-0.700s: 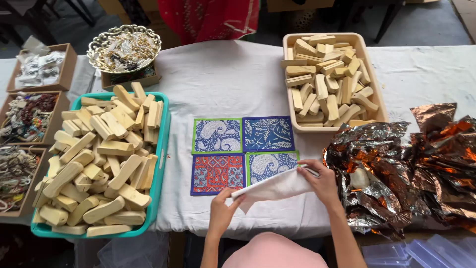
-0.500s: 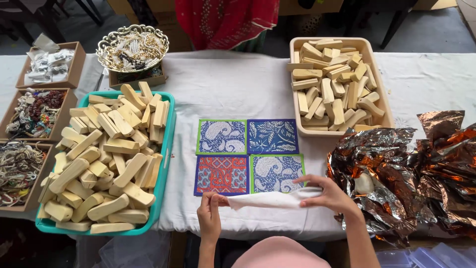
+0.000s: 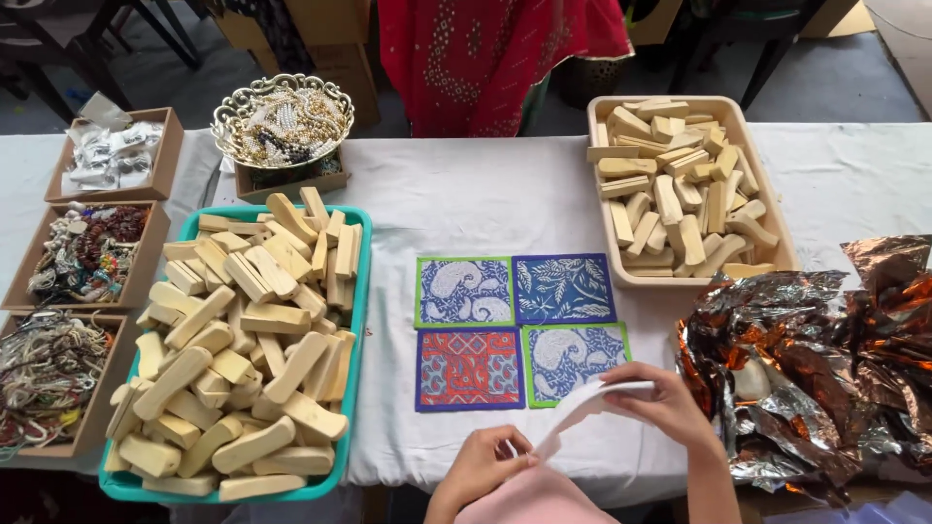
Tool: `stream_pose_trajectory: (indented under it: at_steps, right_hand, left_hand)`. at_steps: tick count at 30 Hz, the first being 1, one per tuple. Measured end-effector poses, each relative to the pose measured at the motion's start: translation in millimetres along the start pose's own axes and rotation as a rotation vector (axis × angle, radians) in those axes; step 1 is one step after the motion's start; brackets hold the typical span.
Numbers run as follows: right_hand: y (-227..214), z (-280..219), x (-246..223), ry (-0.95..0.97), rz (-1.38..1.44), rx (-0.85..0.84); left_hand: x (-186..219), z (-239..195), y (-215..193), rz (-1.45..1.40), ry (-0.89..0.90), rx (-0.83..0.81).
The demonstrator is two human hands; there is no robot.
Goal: The person wipes a small wooden block with a white cloth, then wraps it in a piece of copper-colored foil. They repeat this process with another wooden block, wiping it before wrapping it in foil. The wrapped items are placed on a patterned mat on the table.
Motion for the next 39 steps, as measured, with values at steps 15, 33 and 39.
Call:
stream_pose_trajectory:
  at_steps: [15,33,39]
  right_hand:
    - [192.3,35.2,5.4,-0.221,-0.21,0.312]
    - [131.0,36.3,86.3,0.128,0.485,0.269]
    - [77.5,67.2,102.2,0.184,0.335,0.527]
  left_hand:
    - [-27.4,60.2,-51.6,-0.53,0.105,0.234]
    - [-46.9,66.1,-103.5,-0.111,0.215,-0.069]
    - [-54.1,127.8,-58.8,-0.227,0.014,0.222]
Point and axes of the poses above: each hand's wrist, its own z-axis towards the middle knuckle, its own y-axis out of the palm, x = y × z, the point moved 1 cm from there along z, towards the middle knuckle, and after that the axes turned 3 degrees about -z, right-handed, at the moved point
